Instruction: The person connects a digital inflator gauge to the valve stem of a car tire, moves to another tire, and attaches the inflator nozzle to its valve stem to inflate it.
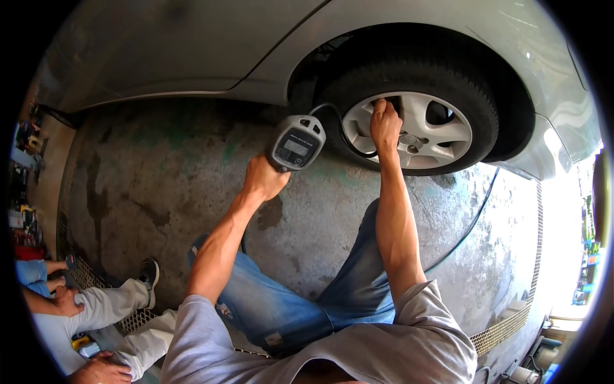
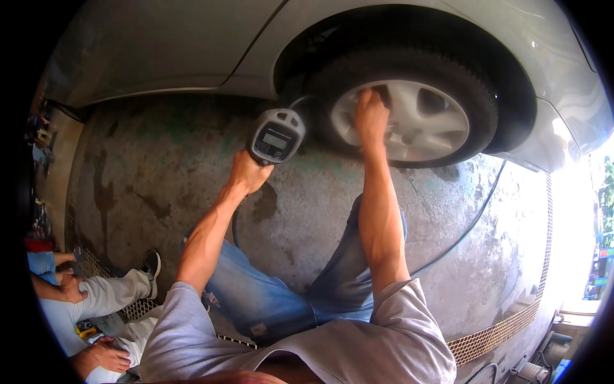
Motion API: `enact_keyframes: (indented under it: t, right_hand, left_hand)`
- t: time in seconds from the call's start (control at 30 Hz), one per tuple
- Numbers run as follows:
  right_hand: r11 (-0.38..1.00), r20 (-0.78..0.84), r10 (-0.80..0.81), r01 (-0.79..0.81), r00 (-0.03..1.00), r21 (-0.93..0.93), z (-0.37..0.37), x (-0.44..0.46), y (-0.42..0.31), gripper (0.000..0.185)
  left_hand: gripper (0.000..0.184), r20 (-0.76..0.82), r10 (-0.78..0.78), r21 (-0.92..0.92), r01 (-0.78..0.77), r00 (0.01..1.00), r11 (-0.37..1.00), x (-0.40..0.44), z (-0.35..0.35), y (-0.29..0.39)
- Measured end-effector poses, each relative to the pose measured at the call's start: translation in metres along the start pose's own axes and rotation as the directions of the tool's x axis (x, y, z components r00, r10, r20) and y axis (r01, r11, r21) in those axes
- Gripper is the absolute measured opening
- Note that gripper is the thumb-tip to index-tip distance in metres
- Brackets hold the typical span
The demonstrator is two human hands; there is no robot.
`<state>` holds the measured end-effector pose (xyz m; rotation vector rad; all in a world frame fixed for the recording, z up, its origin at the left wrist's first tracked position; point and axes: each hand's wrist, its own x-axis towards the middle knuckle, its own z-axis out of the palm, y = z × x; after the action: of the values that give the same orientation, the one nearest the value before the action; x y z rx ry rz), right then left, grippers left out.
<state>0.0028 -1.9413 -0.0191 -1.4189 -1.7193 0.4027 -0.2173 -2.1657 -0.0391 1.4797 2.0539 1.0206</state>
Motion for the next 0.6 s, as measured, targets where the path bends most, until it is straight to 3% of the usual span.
enact_keyframes:
  t: [0.4,0.6]
  right_hand:
    - [1.000,0.011,-0.004,0.004,1.000,-0.017,-0.0013,-0.0006,-0.0007,0.045]
    - [0.999,0.044,0.034,-0.034,0.998,0.005,-0.0040,-0.0014,-0.0050,0.051]
  left_hand:
    - [0.032,0.064,-0.051,0.000,0.051,0.997,0.999,0.0000,-0.0029,0.0049]
    - [0.030,0.021,-0.013,-0.012,0.013,1.000,1.000,-0.0017,-0.0023,0.0075]
